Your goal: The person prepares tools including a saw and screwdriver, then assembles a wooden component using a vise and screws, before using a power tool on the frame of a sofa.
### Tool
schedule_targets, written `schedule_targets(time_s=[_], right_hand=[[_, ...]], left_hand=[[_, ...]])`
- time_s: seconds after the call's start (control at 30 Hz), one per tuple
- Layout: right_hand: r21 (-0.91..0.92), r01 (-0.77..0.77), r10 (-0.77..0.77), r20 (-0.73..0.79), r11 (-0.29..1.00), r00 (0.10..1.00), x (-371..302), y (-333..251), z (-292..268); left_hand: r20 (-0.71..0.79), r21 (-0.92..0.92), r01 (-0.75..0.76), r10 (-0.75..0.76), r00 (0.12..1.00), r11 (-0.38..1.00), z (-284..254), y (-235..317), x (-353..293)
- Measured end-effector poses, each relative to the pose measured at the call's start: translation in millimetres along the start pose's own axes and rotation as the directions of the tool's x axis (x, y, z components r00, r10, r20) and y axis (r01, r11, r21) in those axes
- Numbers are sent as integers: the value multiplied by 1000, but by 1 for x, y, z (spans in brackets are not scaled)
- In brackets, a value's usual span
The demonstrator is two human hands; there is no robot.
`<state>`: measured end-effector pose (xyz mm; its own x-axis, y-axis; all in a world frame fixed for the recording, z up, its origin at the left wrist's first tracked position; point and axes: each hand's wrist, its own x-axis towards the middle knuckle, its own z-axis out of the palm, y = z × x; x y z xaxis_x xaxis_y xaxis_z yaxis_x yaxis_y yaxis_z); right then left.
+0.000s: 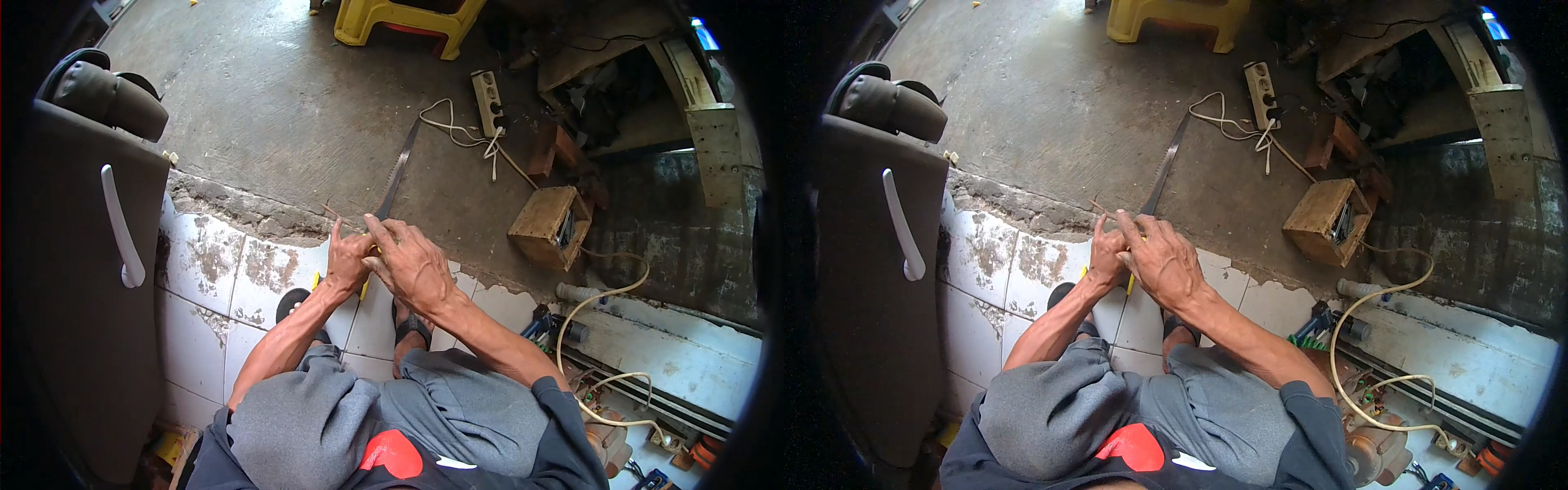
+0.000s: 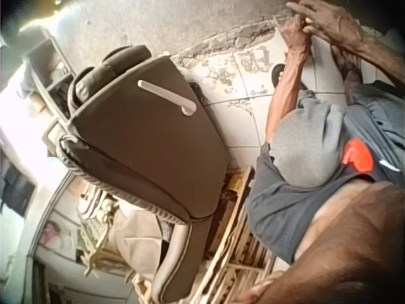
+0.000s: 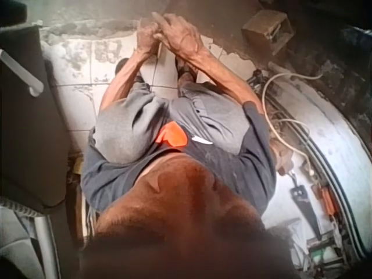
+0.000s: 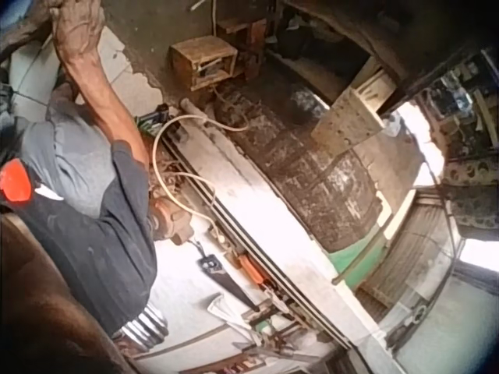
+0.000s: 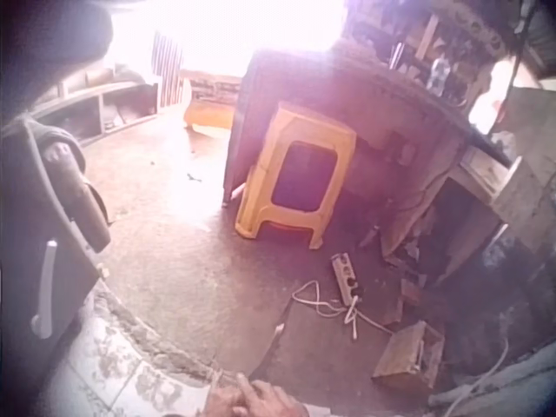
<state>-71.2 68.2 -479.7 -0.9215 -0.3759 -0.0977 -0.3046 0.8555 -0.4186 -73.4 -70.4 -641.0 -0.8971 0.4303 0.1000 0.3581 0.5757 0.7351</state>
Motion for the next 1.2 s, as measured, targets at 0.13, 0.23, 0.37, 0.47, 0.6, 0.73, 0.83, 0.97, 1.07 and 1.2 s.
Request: schedule_targets(time_s=[0.13, 0.23, 0.37, 0.47, 0.6, 0.73, 0.83, 0.97, 1.07, 1.2], right_hand=[[30, 17, -16, -20, 999, 1000, 0, 1, 2], [16, 10, -10, -2, 1000, 1000, -1, 2, 1], [6, 18, -18, -3, 1000, 1000, 1, 0, 0], [8, 17, -17, 6, 1000, 1000, 2, -1, 0], [2, 18, -18, -11, 1000, 1000, 0, 2, 3], [18, 34, -34, -3, 999, 999, 1, -2, 2], [26, 31, -30, -19, 999, 999, 1, 4, 7], [44, 54, -53, -34, 998, 998, 1, 5, 8], [87, 91, -84, -79, 992, 993, 3, 2, 5], [69, 128, -118, -137, 989, 984, 4, 6, 11]], left_hand=[[-109, 54, -87, 92, 990, 995, 2, -2, 2], [-87, 61, -178, 183, 979, 982, 0, -1, 0], [-36, 7, -108, 108, 993, 994, 0, -6, 0], [-103, -33, -61, 57, 993, 998, 1, -6, 3], [-146, 53, -122, 128, 981, 991, -2, -2, 2], [-91, 90, -82, 90, 992, 993, -2, -6, -1], [-174, 89, -59, 74, 982, 994, 3, 2, 1], [-153, 57, -164, 171, 973, 985, -1, 3, 2], [-64, 13, -81, 82, 995, 997, -1, 0, 1], [-130, 37, -86, 90, 988, 996, 15, -8, -1]])
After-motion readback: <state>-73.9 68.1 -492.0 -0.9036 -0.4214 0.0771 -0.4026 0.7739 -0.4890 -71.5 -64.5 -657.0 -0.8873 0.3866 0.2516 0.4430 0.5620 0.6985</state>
